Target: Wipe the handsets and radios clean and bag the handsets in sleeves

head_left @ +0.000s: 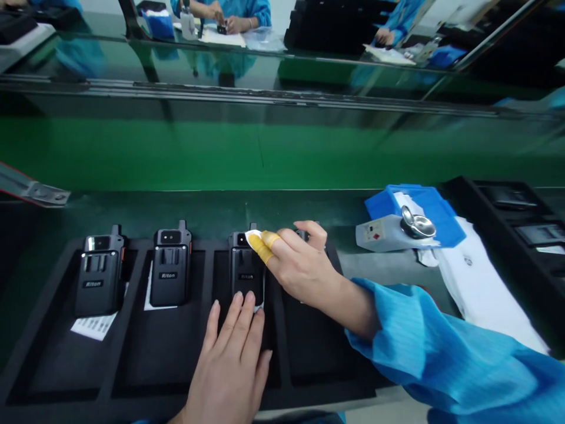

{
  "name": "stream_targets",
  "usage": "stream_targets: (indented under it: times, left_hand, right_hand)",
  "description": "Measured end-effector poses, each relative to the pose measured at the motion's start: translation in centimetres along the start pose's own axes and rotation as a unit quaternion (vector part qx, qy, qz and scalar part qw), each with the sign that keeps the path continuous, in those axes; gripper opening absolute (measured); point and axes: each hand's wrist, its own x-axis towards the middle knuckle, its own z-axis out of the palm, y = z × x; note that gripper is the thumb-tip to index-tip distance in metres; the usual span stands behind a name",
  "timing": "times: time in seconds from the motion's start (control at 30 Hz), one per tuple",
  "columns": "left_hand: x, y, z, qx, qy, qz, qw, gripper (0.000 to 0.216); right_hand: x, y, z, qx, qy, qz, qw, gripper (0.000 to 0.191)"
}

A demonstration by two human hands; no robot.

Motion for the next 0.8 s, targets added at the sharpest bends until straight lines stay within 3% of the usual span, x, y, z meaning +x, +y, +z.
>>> stream_targets:
  times: [0.2,0.33,0.47,0.8]
  left_hand:
    - [-0.1,-0.5,-0.1,0.014,-0.018,0.034,0.999,0.033]
    - [-0.4,-0.9,-0.1,0.031,-0.039,0.052,0.997,0.036]
    - [-0.6,-1.1,0.0,0.037,-0.054,0.061,0.996,0.041]
    - [-0.1,-1.0,-0.3,0.03,-0.029,0.057,0.997,0.036]
  right_hand:
    - [0.9,-0.9,0.4,-0.001,0.023,-0.005,1.0,0.025]
    - [1.8,-1.5,0.9,-0.014,0.029,0.032,0.999,0.024]
    - [1.1,-1.7,0.6,-0.034,0.032,0.061,0.997,0.03]
    - [-1.1,-2.1,0.5,-0.055,0.03,0.108,0.992,0.035]
